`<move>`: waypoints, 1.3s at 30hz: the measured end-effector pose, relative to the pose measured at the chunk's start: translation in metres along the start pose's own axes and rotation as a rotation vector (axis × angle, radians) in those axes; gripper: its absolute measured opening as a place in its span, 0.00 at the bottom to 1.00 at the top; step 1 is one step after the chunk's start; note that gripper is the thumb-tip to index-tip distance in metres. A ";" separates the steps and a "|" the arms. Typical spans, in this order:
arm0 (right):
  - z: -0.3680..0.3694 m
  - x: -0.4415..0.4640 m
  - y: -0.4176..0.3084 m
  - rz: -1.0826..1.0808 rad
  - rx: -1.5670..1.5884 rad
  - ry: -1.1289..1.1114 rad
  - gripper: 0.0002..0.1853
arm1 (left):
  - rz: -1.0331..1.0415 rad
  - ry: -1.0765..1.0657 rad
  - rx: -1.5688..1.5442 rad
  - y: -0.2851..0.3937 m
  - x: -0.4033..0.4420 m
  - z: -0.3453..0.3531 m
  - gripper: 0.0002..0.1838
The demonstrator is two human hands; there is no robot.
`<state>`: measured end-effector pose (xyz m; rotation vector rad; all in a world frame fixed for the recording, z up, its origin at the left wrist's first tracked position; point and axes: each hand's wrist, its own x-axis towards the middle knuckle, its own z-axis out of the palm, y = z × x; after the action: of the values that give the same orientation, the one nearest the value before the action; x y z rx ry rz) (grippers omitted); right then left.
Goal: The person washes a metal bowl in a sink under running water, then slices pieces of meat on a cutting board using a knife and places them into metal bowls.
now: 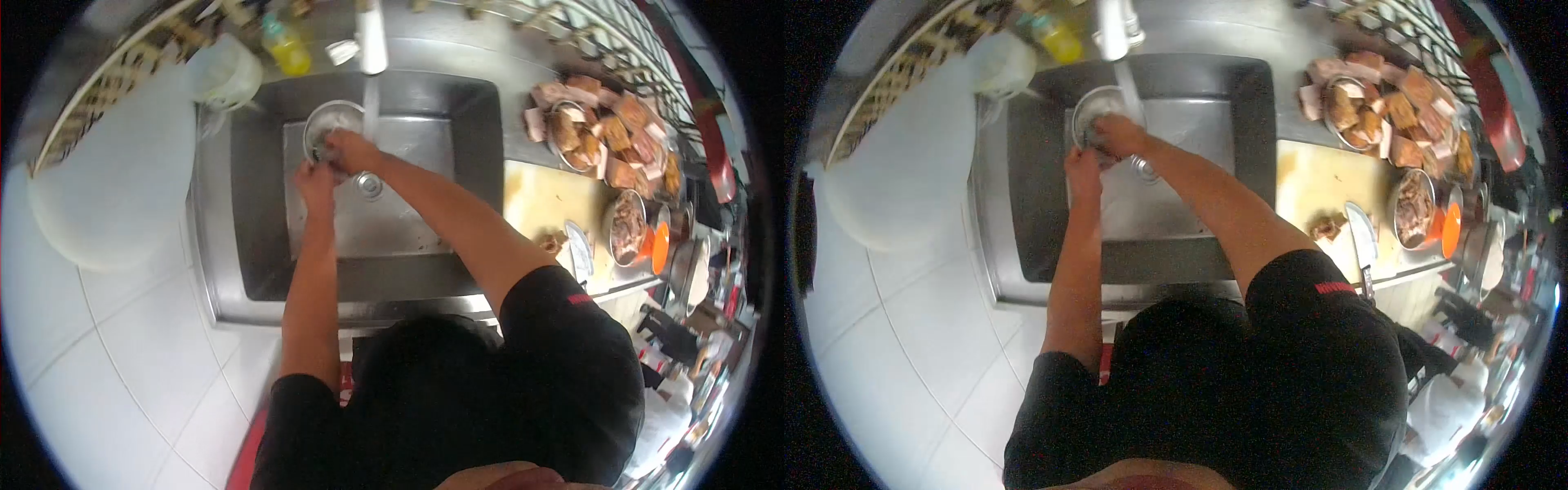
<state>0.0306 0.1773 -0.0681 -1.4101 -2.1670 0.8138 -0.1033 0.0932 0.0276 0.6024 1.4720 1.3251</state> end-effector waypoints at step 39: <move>-0.044 -0.061 -0.061 0.208 -0.121 -0.077 0.09 | 0.028 0.119 0.419 -0.009 -0.025 0.010 0.06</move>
<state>0.0417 0.1124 0.0032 -1.7135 -2.1842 0.8340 -0.0832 0.0733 0.0296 0.8243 1.8644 1.0919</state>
